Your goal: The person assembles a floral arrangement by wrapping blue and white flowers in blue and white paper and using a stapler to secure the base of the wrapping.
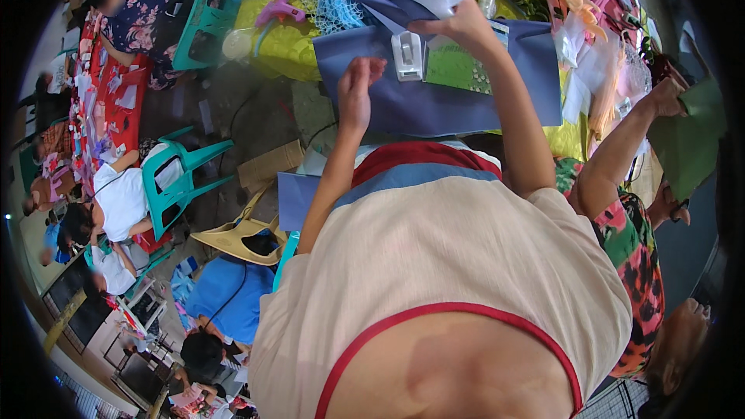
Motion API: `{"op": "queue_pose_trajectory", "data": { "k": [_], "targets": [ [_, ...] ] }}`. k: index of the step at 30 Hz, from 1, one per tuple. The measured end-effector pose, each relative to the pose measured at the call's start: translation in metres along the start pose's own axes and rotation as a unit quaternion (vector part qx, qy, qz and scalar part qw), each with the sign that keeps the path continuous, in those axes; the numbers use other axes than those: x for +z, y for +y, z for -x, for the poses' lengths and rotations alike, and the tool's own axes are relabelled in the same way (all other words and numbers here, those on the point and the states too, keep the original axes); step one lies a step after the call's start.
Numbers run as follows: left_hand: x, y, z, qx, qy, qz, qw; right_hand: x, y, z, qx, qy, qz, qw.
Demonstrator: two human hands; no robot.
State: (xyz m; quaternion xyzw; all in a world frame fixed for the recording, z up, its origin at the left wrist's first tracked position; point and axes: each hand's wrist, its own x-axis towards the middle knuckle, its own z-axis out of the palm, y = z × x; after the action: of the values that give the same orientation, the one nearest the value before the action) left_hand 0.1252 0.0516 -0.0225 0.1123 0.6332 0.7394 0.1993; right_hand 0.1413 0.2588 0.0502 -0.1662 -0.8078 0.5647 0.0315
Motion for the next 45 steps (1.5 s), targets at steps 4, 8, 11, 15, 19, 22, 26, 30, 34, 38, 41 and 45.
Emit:
{"op": "queue_pose_trajectory", "data": {
  "k": [4,8,11,15,19,22,26,30,34,38,41,45],
  "targets": [
    [-0.009,0.040,0.014,-0.008,-0.005,0.087,0.996,-0.013,0.003,0.008,-0.122,0.102,0.064,0.985],
    [-0.003,0.067,0.023,-0.008,-0.011,0.042,0.999,-0.008,-0.017,0.015,-0.019,0.080,0.106,0.991],
    [0.009,0.083,0.023,0.022,-0.010,0.076,0.997,0.009,-0.017,0.015,0.060,-0.039,-0.169,0.983],
    [0.017,0.097,0.016,0.046,-0.042,0.041,0.997,0.021,0.006,0.012,0.164,-0.088,-0.419,0.889],
    [0.010,0.105,0.010,0.084,-0.013,0.045,0.995,0.021,0.011,0.016,0.187,-0.192,-0.537,0.800],
    [0.006,0.111,0.006,0.119,0.046,0.089,0.988,0.019,0.042,0.017,0.171,-0.235,-0.522,0.802],
    [0.006,0.118,-0.007,0.236,0.100,-0.032,0.966,0.021,0.061,0.021,0.217,-0.265,-0.559,0.755],
    [0.004,0.122,-0.024,0.248,0.108,-0.107,0.957,0.019,0.069,0.028,0.256,-0.312,-0.522,0.751],
    [0.006,0.124,-0.032,0.245,0.087,-0.167,0.951,0.020,0.055,0.031,0.261,-0.325,-0.469,0.779],
    [0.004,0.122,-0.041,0.210,0.123,-0.131,0.961,0.022,0.057,0.033,0.272,-0.307,-0.436,0.801],
    [0.000,0.129,-0.044,0.190,0.118,-0.080,0.971,0.020,0.054,0.034,0.255,-0.320,-0.414,0.813],
    [0.001,0.126,-0.043,0.188,0.163,-0.116,0.962,0.021,0.059,0.032,0.267,-0.325,-0.401,0.814]
  ]
}}
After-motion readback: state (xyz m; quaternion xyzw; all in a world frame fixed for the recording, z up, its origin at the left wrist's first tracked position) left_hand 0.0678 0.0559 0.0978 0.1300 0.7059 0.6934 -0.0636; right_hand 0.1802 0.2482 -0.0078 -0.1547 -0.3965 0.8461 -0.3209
